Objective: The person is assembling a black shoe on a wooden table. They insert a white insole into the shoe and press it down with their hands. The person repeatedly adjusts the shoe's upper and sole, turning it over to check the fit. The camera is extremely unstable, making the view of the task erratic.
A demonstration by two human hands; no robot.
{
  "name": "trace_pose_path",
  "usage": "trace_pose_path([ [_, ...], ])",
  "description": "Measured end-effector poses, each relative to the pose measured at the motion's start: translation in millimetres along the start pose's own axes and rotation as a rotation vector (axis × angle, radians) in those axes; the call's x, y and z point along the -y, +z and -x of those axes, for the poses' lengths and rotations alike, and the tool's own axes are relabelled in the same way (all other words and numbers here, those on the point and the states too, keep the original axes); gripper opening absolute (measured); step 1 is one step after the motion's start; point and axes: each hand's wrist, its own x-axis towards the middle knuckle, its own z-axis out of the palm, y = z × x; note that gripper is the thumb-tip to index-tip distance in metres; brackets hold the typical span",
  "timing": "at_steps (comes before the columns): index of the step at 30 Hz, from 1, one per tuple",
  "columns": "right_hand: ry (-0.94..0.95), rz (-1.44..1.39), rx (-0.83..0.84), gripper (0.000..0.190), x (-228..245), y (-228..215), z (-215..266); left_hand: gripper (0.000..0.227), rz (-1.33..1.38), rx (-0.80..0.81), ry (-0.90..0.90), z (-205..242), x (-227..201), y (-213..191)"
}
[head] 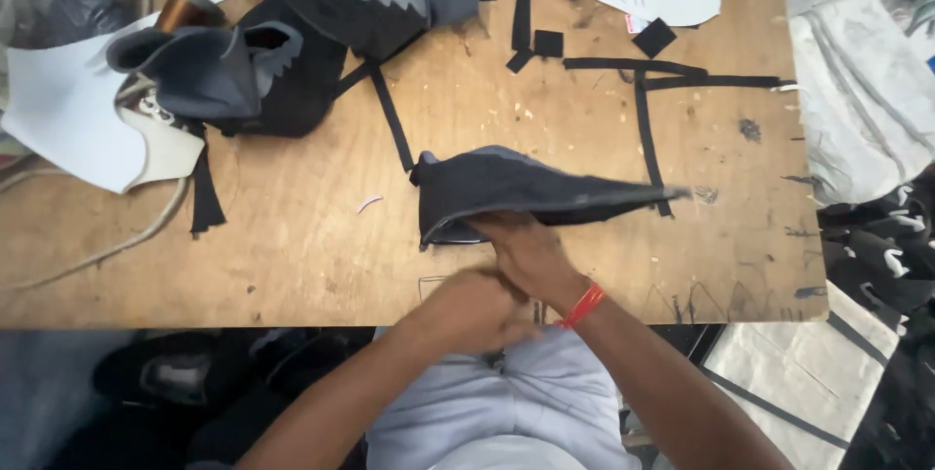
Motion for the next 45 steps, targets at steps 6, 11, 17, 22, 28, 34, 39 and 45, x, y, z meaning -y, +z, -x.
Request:
trace_pose_path([
  [6,-0.138,-0.025,-0.007,0.047,18.4,14.5,16.1,0.050,-0.523,-0.646,0.326,6.5,-22.3,-43.9],
  [11,-0.117,-0.094,0.284,0.023,59.0,-31.2,36.9,0.072,-0.272,-0.294,-0.063,36.2,-11.3,-106.4],
  [17,0.107,-0.390,0.172,0.047,31.4,-53.1,84.5,0.029,-0.097,0.351,-0.513,94.2,7.1,-182.5],
  [22,0.735,-0.922,-0.121,0.029,1.4,-37.8,86.8,0.056,-0.122,-0.839,-0.264,62.0,147.0,-205.4],
  [28,0.686,-0.751,-0.095,0.027,5.6,-39.8,84.8,0.038,0.331,-1.061,-0.632,-33.0,203.5,-189.6],
  [34,0.901,-0.475,-0.144,0.031,30.0,-49.1,61.4,0.025,0.652,-1.200,-0.170,-56.3,89.5,-145.6],
  [39,0.322,-0.132,-0.609,0.082,37.7,-83.8,41.7,0.019,1.012,-0.975,-0.203,-9.0,-37.0,-23.3],
  [45,0.245,-0.244,-0.383,0.057,24.9,-125.5,66.9,0.034,0.663,-0.479,-0.050,71.9,-76.5,-60.4],
])
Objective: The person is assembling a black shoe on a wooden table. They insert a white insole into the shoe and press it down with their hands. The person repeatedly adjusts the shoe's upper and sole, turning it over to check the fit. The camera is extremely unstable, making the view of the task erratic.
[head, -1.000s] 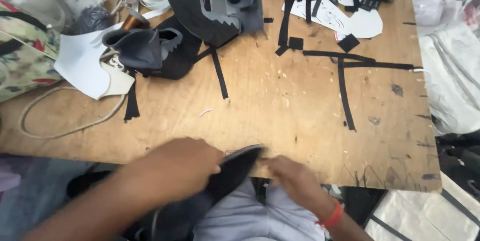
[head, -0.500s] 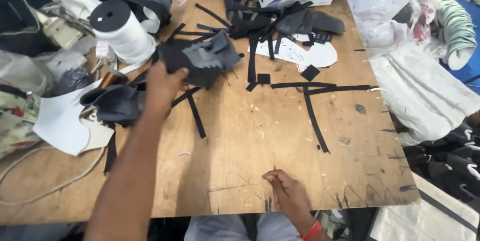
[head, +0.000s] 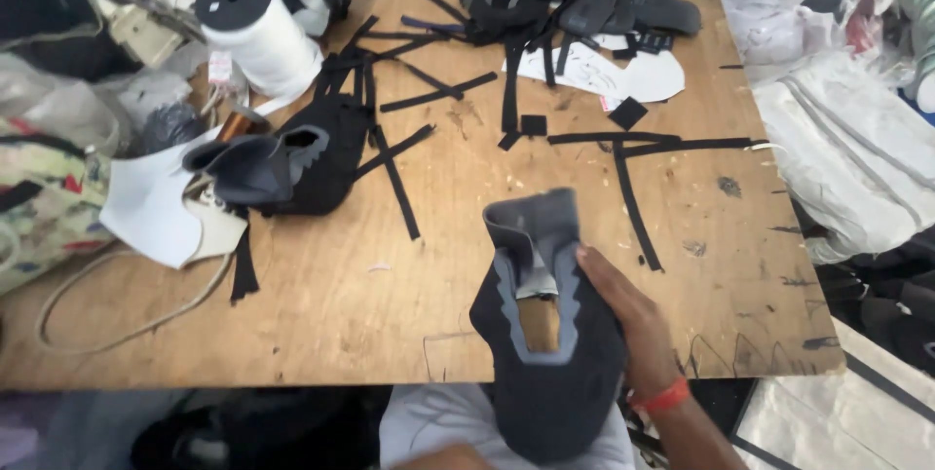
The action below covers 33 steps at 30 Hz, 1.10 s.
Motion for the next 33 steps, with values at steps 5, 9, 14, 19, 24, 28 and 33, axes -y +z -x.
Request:
trace_pose_path([
  [5,-0.202,0.008,0.118,0.051,9.0,-11.6,20.2,0.026,-0.236,-0.312,-0.220,-23.1,-6.7,-44.5],
  [9,-0.262,0.061,0.109,0.046,34.7,-24.0,25.1,0.041,-0.433,-0.341,0.330,-61.1,-0.6,-52.6],
  [14,-0.475,0.027,0.229,0.046,43.9,-37.3,21.6,0.036,-0.257,-0.046,-0.324,-98.7,11.1,-66.2],
  [19,0.020,-0.383,0.192,0.043,34.4,-4.6,-23.3,0.030,-0.291,-0.482,0.289,-100.1,2.7,-78.2],
  [24,0.087,0.121,0.418,0.062,5.3,47.7,-77.0,0.026,0.181,-0.135,0.021,-45.4,-50.4,-50.8],
  [28,-0.242,0.330,0.374,0.066,-2.2,62.9,-77.6,0.026,-0.538,-0.001,-0.035,-35.8,47.7,10.8],
  [33,0.015,0.668,0.650,0.033,82.0,54.2,-72.7,0.054,-0.888,-0.304,0.126,-70.5,195.2,32.4],
])
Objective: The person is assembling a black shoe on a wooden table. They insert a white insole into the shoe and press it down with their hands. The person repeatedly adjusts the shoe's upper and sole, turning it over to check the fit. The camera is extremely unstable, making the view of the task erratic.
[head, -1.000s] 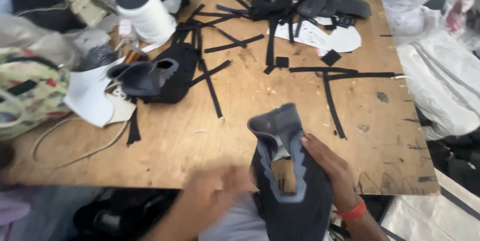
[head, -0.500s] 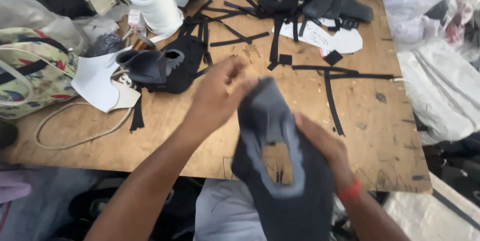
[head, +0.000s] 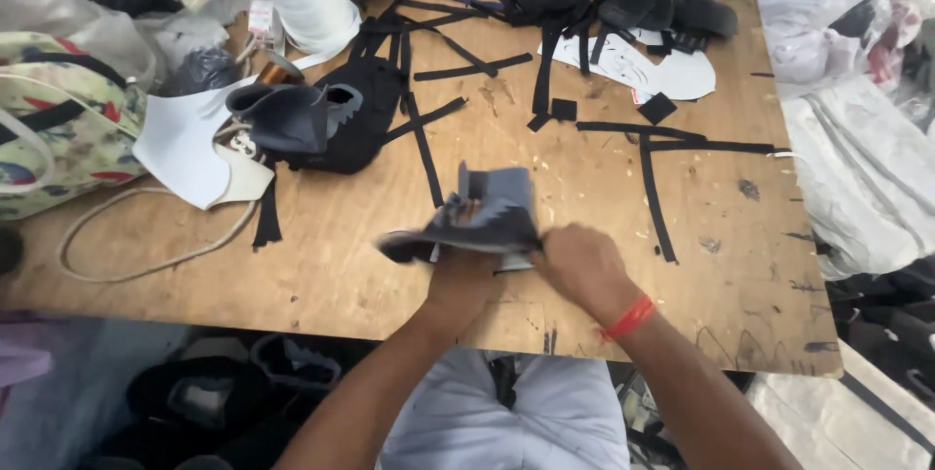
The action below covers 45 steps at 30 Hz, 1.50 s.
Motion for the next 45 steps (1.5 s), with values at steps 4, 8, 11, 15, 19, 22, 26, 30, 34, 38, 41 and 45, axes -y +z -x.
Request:
trace_pose_path([
  [4,-0.313,-0.233,0.085,0.032,-0.3,57.9,13.4,0.058,0.090,0.038,-0.096,-2.5,11.2,16.0],
  [8,-0.641,-0.139,-0.491,0.036,28.3,72.4,-24.5,0.060,0.050,0.046,-0.065,6.4,24.2,23.5],
  [11,-0.114,-0.476,-0.160,0.023,-9.5,68.6,-69.3,0.063,-0.006,0.056,-0.035,-1.4,14.7,-7.5],
  [15,-0.269,-0.057,-0.182,0.030,-73.3,79.1,-67.9,0.036,-0.088,0.466,-0.194,-7.0,-14.4,-20.7],
  [19,0.017,-0.217,-0.088,0.028,-85.8,103.8,-60.7,0.025,-0.107,0.375,-0.013,-1.9,-20.4,-5.0],
  [22,0.060,-0.376,-0.113,0.023,-85.0,102.0,-61.0,0.026,-0.114,0.385,-0.026,-7.8,-23.0,-21.1],
  [26,0.038,-0.436,-0.142,0.024,-76.6,96.8,-62.7,0.039,-0.079,0.335,-0.153,-12.1,-23.2,-14.7],
  [30,-0.032,-0.239,-0.214,0.021,-77.8,104.0,-59.3,0.031,-0.085,0.363,-0.115,-10.0,-20.4,-8.2],
  [34,0.039,-0.296,-0.264,0.023,-84.4,118.2,-58.5,0.032,0.046,0.376,-0.205,-18.1,-32.1,-19.1],
  [38,0.074,-0.318,-0.262,0.016,-74.1,121.7,-64.8,0.035,0.079,-0.116,-0.121,-22.0,-40.7,-9.6],
  [41,0.061,-0.196,-0.244,0.010,-49.0,103.5,-68.7,0.048,-0.011,-0.204,-0.133,-19.9,-42.7,13.3],
  [45,-0.219,0.139,-0.174,0.014,-38.3,97.6,-96.7,0.064,-0.075,-0.089,-0.233,-22.9,-53.9,1.1],
])
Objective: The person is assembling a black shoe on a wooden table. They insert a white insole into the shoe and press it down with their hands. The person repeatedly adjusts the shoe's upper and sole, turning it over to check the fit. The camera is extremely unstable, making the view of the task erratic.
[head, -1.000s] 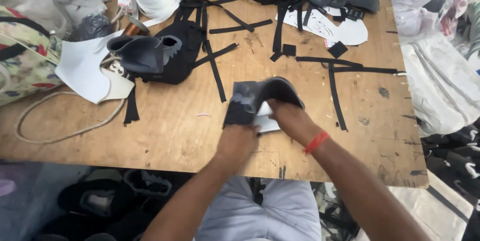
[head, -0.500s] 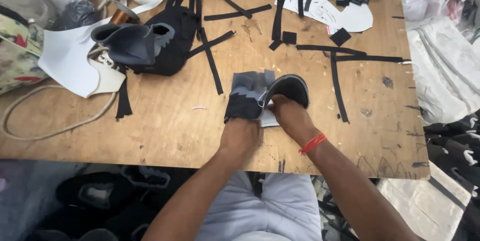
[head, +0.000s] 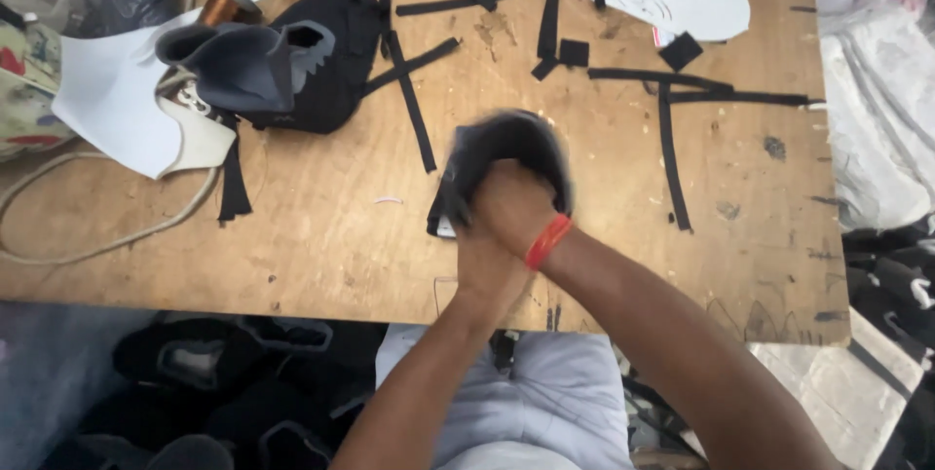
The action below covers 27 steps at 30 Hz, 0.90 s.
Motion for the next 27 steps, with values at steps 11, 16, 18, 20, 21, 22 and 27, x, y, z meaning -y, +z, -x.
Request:
trace_pose_path([
  [11,-0.045,0.054,0.280,0.026,-69.8,-6.1,-44.3,0.051,0.060,0.202,-0.096,-11.7,7.0,0.6],
  [16,0.019,-0.353,0.176,0.042,-72.7,-3.3,-55.8,0.057,0.065,0.250,-0.087,-16.5,7.7,-7.5],
  [18,0.025,-0.369,0.149,0.040,-68.9,-8.9,-53.1,0.056,0.090,0.231,-0.097,-15.0,8.6,-0.7],
  [20,0.036,-0.386,0.130,0.039,-72.1,-3.1,-50.0,0.056,0.119,0.218,-0.106,-14.5,8.5,2.1],
  [21,0.038,-0.352,0.125,0.036,-77.4,4.3,-49.8,0.058,0.095,0.241,-0.106,-16.0,8.3,1.2],
  [22,0.040,-0.317,0.120,0.033,-83.3,11.5,-50.4,0.060,0.070,0.263,-0.106,-18.3,8.3,0.6],
  [27,-0.004,-0.377,0.131,0.037,-72.1,-2.7,-50.6,0.061,0.049,0.287,-0.098,-17.0,7.6,2.6],
])
